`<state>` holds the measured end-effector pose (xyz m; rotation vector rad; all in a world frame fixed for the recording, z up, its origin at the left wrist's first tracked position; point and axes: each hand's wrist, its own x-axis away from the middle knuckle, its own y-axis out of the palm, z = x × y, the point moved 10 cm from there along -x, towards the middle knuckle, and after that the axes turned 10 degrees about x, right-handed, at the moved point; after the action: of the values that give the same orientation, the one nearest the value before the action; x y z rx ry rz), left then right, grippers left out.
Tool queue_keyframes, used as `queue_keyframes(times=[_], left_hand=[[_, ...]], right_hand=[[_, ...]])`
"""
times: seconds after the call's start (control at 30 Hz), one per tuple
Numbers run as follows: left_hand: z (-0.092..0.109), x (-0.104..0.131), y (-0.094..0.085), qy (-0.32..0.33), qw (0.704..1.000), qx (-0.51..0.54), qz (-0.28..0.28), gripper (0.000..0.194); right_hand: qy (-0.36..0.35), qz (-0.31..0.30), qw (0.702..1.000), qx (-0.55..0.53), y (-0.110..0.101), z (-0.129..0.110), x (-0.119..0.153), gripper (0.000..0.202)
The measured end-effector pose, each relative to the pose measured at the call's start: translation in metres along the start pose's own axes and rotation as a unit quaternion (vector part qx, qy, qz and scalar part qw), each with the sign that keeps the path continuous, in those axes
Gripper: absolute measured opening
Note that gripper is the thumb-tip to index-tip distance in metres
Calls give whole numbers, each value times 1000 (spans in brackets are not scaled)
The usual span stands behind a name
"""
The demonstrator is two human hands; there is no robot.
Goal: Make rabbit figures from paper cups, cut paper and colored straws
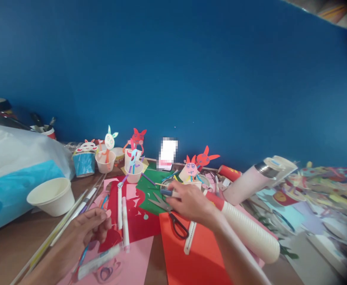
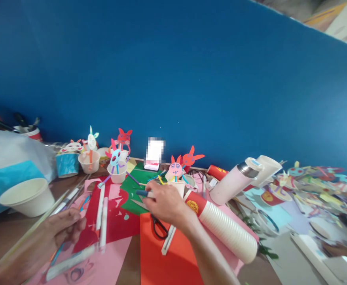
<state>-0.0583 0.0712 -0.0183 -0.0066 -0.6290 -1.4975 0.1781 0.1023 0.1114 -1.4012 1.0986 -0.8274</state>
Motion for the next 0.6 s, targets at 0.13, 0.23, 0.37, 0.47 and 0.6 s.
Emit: queue_keyframes(times=[0.13,0.23,0.37,0.47,0.6], left_hand=[[-5,-7,8,-26,999,-9,-36,18],[-5,-5,8,-4,999,13,-41,15],[-2,2,26,11,992,71,-103,6],[0,7,40,0,980,128,-149,10],[-8,6,46,-40,973,173,-148,10]], right_hand=[[-65,-37,977,-197,34,-52,-4,11],[-67,-89,932,-344,70,-76,-1,11],[-25,-219,828,-516,124,-100,8,14],[-12,-195,820,-538,131,-100,7,13],[-58,-137,878,-455,115,-98,9,12]])
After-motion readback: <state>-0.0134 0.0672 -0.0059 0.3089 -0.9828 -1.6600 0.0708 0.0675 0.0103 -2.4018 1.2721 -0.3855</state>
